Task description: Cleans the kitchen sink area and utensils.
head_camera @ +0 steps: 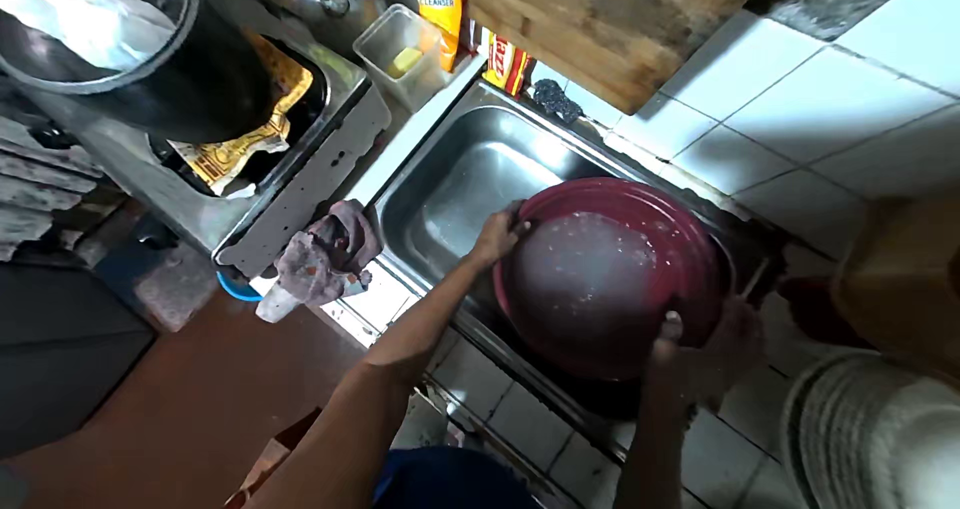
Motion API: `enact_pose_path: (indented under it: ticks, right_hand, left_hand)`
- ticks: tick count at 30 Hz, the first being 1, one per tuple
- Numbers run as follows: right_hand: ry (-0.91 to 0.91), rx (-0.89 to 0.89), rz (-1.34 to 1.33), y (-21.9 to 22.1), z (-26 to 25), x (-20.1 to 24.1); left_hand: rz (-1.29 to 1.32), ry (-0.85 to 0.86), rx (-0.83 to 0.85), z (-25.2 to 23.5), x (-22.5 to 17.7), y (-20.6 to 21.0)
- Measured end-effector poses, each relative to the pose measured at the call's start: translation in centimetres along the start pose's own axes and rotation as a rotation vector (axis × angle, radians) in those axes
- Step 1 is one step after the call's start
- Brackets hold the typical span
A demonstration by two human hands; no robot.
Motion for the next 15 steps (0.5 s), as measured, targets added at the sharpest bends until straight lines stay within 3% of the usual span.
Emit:
enact_pose_path:
  ticks: [5, 8, 12, 15]
  right_hand:
    - [0.565, 0.047, -0.611, 0.5, 0.2, 2.3]
    - [0.529, 0.052, -0.798, 0.4, -0.2, 5.4]
    - [0.452, 0.045, -0.843, 0.2, -0.7, 7.4]
    - [0.48, 0.052, -0.813, 0.4, -0.2, 5.7]
  left_hand:
    - [0.124, -0.03, -0.015, -0.5, 2.5, -0.7]
    - [-0.008, -0.113, -0.061, 0.1, 3.3, -1.5]
    - [-0.312, -0.254, -0.182, 1.2, 1.7, -1.8]
    - [-0.667, 0.001, -0.24, 2.1, 0.0, 0.2]
Point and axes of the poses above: each hand's wrist, its own z-axis away from the middle knuckle, its own y-axis out of the palm, x = y × z, the point moved 4 cm from there along -z, towards the middle knuckle, and after that the axes turned 7 degrees about -y, right-handed, at the moved point
